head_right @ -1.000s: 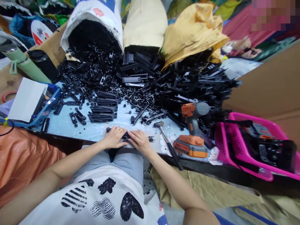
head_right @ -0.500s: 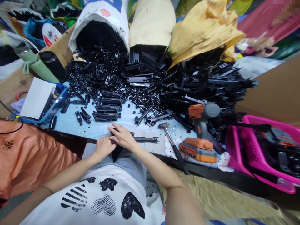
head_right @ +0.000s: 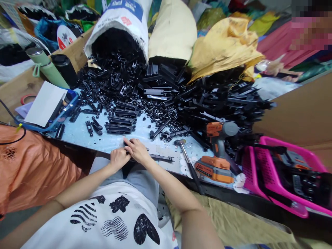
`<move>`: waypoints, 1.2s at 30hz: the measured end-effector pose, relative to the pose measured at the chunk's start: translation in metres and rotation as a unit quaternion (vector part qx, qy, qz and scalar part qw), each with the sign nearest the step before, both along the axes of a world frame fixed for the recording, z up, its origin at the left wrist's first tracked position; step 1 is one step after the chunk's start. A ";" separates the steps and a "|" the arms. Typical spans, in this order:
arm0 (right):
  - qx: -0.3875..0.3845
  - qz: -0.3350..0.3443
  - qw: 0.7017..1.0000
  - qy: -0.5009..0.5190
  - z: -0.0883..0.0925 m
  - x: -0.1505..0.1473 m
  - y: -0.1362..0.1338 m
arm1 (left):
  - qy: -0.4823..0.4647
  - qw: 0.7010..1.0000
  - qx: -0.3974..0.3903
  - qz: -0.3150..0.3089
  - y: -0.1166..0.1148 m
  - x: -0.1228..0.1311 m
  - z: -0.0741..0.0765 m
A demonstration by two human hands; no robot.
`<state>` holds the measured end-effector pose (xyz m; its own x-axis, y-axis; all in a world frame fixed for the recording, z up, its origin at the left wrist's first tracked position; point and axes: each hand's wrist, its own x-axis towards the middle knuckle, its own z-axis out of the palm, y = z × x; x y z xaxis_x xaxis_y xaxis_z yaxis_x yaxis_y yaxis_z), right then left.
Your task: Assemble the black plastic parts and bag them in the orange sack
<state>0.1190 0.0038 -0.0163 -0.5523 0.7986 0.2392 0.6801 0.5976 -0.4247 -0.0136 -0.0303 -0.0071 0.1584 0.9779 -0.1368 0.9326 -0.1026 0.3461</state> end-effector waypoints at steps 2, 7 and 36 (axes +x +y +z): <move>-0.003 -0.021 1.000 -0.023 0.002 -0.005 0.001 | 0.010 1.000 0.009 0.005 -0.001 0.001 -0.002; -0.010 -0.004 1.000 0.003 0.013 0.005 -0.007 | 0.008 0.999 0.046 -0.007 -0.001 -0.005 -0.005; -0.014 0.143 0.921 0.362 0.057 0.004 -0.104 | -0.462 0.813 0.169 -0.313 -0.069 -0.012 0.086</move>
